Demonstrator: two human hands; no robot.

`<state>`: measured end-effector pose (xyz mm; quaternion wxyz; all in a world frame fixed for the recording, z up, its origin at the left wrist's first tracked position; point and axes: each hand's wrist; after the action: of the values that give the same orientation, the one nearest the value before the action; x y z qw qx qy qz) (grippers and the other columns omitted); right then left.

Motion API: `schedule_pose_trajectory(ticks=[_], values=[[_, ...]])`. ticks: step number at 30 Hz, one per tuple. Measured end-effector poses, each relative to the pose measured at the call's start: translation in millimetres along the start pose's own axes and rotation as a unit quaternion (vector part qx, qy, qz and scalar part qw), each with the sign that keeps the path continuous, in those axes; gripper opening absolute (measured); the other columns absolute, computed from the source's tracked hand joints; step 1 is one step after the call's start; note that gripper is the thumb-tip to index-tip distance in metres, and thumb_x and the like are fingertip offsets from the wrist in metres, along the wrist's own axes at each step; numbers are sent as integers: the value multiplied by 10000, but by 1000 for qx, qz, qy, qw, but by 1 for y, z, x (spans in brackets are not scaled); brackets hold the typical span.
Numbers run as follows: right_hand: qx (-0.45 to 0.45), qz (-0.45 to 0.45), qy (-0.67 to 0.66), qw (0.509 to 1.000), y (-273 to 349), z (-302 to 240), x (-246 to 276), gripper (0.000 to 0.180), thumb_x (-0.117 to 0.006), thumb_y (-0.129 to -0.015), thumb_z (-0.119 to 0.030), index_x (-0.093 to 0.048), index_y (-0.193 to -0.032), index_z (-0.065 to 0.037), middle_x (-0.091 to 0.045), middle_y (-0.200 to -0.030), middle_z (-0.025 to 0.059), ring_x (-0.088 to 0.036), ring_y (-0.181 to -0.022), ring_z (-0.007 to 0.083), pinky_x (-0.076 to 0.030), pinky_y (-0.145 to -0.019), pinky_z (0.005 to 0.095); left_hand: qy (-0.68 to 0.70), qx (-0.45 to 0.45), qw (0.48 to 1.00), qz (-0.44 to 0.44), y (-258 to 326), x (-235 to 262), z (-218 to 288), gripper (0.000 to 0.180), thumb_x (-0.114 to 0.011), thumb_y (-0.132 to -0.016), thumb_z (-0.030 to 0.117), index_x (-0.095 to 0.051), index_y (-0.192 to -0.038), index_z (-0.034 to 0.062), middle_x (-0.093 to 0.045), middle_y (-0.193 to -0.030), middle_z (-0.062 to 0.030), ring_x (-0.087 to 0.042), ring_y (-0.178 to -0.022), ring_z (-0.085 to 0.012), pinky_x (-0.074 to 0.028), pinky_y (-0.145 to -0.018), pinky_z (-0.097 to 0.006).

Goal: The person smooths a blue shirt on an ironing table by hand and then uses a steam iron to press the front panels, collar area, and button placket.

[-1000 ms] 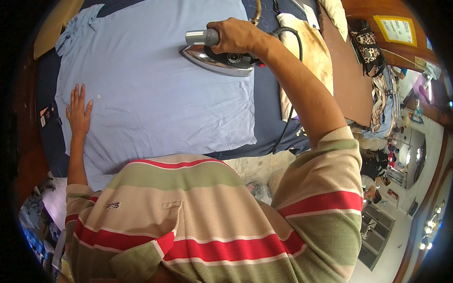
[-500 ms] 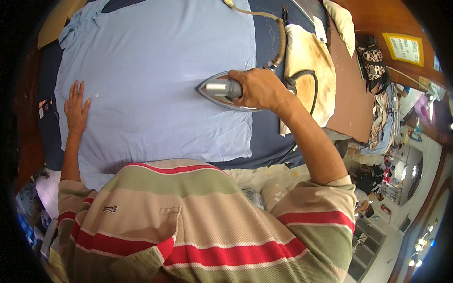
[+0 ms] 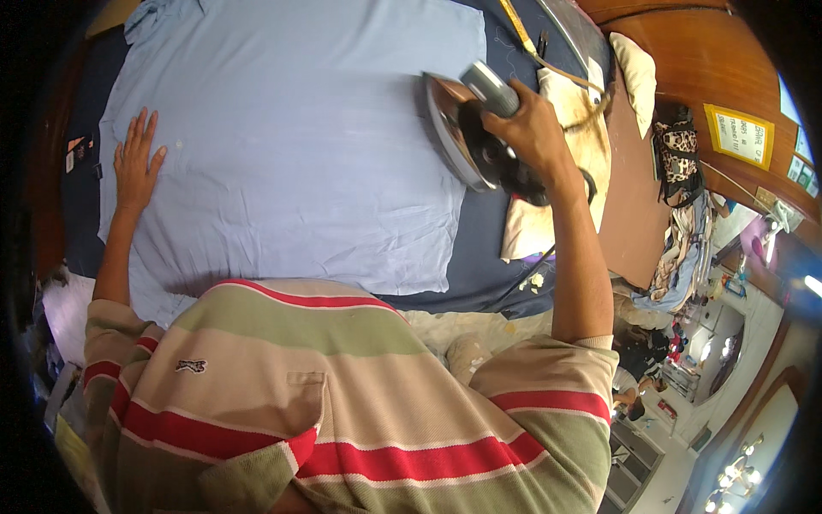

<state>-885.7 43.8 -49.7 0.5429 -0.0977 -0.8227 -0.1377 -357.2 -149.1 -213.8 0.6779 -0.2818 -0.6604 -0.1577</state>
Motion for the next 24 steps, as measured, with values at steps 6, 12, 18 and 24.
schedule_pose_trajectory(ticks=[6, 12, 18, 24], values=[[140, -109, 33, 984, -45, -83, -25, 542, -662, -675, -316, -572, -1123, -24, -639, -888, 239, -631, -838, 362, -499, -755, 404, -7, 7, 1000, -3, -1, 1, 0, 564, -359, -919, 492, -270, -1427, 263, -215, -1498, 14, -176, -1384, -212, -135, -1072, -537], [170, -125, 88, 973, -54, -90, -38, 409, -656, -682, -232, -602, -1021, -10, -652, -814, 214, -659, -749, 327, -523, -716, 372, -21, 15, 1000, -15, 2, 0, 0, 557, -356, -918, 496, -259, -1427, 290, -204, -1501, 19, -172, -1385, -206, -140, -1076, -528], [182, -110, 92, 973, -62, -69, -27, 437, -664, -666, -243, -603, -1030, -10, -653, -818, 215, -660, -762, 323, -524, -728, 366, -29, 14, 999, -12, 1, 0, 1, 560, -359, -917, 496, -255, -1428, 291, -206, -1500, 25, -178, -1383, -203, -137, -1080, -520], [207, -126, 107, 964, -62, -90, -41, 401, -649, -679, -252, -610, -1006, -23, -656, -773, 194, -666, -739, 301, -531, -703, 362, -6, 14, 1000, -9, 2, 2, -1, 561, -377, -914, 483, -271, -1425, 277, -218, -1497, 24, -177, -1384, -203, -132, -1084, -510]])
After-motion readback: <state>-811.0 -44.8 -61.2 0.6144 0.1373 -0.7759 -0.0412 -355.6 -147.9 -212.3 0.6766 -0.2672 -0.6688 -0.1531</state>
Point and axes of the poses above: each hand's wrist, its own y-axis away from the middle knuckle, its own x-axis out of the back of the hand, z = x × y
